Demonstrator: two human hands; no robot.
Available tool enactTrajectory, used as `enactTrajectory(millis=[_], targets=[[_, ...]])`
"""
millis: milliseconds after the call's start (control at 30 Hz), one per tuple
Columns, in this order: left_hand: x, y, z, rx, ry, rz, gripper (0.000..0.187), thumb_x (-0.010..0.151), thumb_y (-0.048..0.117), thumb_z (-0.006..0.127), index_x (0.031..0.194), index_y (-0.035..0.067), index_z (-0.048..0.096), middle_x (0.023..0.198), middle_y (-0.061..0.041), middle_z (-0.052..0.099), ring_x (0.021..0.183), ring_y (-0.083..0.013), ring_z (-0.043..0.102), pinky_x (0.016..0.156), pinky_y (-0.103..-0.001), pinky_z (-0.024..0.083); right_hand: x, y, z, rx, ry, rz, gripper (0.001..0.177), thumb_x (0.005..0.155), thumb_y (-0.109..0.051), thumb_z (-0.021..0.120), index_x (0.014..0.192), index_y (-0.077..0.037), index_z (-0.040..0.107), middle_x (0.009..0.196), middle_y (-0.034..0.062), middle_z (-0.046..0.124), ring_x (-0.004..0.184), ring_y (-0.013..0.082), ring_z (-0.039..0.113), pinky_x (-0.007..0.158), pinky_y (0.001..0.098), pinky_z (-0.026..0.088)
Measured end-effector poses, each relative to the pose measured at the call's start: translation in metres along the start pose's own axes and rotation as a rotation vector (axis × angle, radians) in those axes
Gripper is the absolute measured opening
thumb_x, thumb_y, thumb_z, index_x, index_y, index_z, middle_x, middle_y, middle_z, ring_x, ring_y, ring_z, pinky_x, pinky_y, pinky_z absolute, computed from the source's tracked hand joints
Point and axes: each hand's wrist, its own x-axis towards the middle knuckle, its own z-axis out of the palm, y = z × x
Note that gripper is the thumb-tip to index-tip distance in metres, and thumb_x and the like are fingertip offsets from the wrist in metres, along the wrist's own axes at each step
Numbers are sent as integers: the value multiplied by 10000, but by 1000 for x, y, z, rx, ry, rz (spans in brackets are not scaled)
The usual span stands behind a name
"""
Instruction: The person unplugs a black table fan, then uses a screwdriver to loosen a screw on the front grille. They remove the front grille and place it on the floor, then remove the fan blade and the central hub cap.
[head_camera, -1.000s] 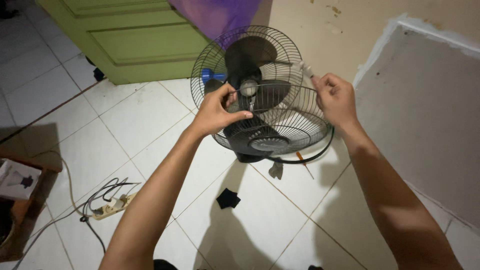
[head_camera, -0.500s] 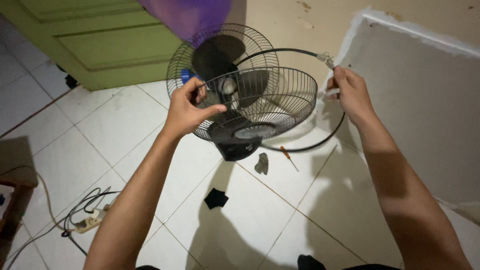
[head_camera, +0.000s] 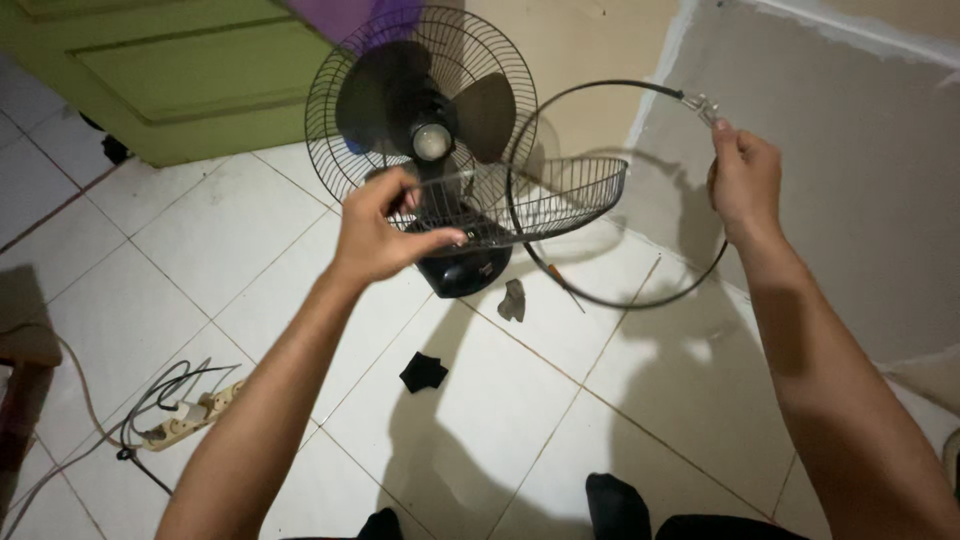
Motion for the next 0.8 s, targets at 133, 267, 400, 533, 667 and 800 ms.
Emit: enactTrajectory(millis=[133, 267, 400, 533, 667, 800], targets=[[-7, 23, 6, 53, 29, 153, 596, 664, 475, 979, 848, 77, 575, 772, -19, 534, 696, -164, 508, 615, -317, 407, -19, -29, -3, 57, -129, 213, 474, 1033, -521, 608, 892, -68, 607, 666, 7, 531, 462, 84, 389, 395, 293, 280], [-7, 46, 26, 135, 30, 285, 599, 663, 508, 958, 822, 78, 572, 735, -37, 519, 679, -230, 490, 647, -382, 380, -29, -52, 8, -49, -248, 288, 583, 901, -573, 681, 950, 7, 658, 679, 41, 617, 423, 102, 373, 388, 292, 262], [-2, 51, 47, 179, 27, 361, 589, 711, 539, 918, 849, 69, 590, 761, -53, 524, 709, -245, 499, 669, -385, 398, -28, -40, 4, -146, -308, 358, 554, 873, -483, 778, 968, 54, 679, 713, 65, 565, 439, 98, 351, 401, 308, 235], [-6, 51, 73, 206, -10, 449, 529, 758, 513, 880, 887, 76, 612, 831, -33, 566, 806, -240, 539, 748, -384, 418, -29, -6, -6, -172, -374, 478, 358, 933, -326, 704, 987, 27, 702, 767, 105, 614, 432, 85, 325, 393, 290, 225], [-13, 53, 103, 211, -72, 474, 529, 801, 510, 875, 965, 75, 622, 932, -34, 594, 945, -235, 563, 870, -390, 419, -25, 18, -31, -20, -442, 571, 226, 966, -152, 552, 1003, 49, 648, 813, 177, 741, 412, 93, 264, 362, 317, 188], [-26, 44, 124, 228, -100, 316, 555, 811, 445, 823, 1104, 44, 574, 1171, -128, 575, 1188, -308, 499, 1014, -466, 348, -31, 44, -40, -27, -298, 532, 284, 1013, -139, 549, 1095, 119, 637, 865, 248, 722, 477, 103, 324, 395, 316, 231]])
